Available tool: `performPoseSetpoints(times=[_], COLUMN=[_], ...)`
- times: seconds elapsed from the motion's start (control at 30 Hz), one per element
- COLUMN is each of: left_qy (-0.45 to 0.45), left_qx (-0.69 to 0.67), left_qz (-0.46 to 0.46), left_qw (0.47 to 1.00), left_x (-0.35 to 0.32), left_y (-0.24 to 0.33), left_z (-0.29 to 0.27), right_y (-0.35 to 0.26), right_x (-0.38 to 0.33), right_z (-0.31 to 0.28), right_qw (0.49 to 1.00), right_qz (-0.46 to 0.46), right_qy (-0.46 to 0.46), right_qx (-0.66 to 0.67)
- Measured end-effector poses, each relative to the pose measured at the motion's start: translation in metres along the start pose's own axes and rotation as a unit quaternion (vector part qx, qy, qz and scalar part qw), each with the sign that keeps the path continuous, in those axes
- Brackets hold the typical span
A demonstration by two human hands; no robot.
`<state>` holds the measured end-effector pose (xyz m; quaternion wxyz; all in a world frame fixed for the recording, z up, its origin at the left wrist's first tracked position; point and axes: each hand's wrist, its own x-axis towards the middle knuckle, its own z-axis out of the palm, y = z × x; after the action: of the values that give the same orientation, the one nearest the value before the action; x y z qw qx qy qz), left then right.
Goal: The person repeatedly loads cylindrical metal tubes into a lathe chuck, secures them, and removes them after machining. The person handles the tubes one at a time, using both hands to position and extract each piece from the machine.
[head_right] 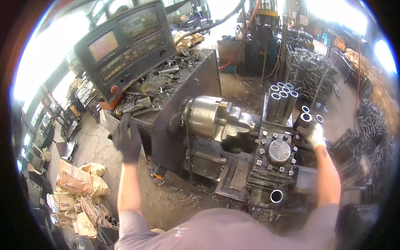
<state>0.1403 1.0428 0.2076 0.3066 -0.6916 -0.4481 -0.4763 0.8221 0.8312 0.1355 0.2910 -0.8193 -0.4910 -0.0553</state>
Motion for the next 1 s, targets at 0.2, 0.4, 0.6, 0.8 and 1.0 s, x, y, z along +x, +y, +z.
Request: performPoseSetpoints(times=[0.2,0.4,0.6,0.8,1.0], left_qy=[-0.272,-0.18,-0.52,-0.516,-0.686], left_qx=[0.152,0.0,-0.546,-0.516,-0.11], left_qz=[-0.138,-0.057,0.024,-0.264,-0.344], left_qw=[0.94,0.982,0.657,0.631,0.632], left_x=[0.145,0.127,-0.056,-0.229,-0.457], left_y=[-0.041,0.029,0.189,0.259,0.166], left_z=[0.107,0.066,-0.096,-0.153,-0.253], right_y=[-0.079,-0.167,-0.217,-0.222,-0.218], right_x=[-0.071,-0.176,-0.229,-0.283,-0.341], right_z=[-0.098,-0.141,-0.086,0.003,0.045], right_qw=[0.934,0.9,0.809,0.771,0.785], right_qz=[0.021,-0.099,-0.308,-0.209,-0.252], right_qy=[0.123,0.089,-0.148,-0.315,-0.345], right_qx=[0.334,0.416,0.479,0.511,0.448])
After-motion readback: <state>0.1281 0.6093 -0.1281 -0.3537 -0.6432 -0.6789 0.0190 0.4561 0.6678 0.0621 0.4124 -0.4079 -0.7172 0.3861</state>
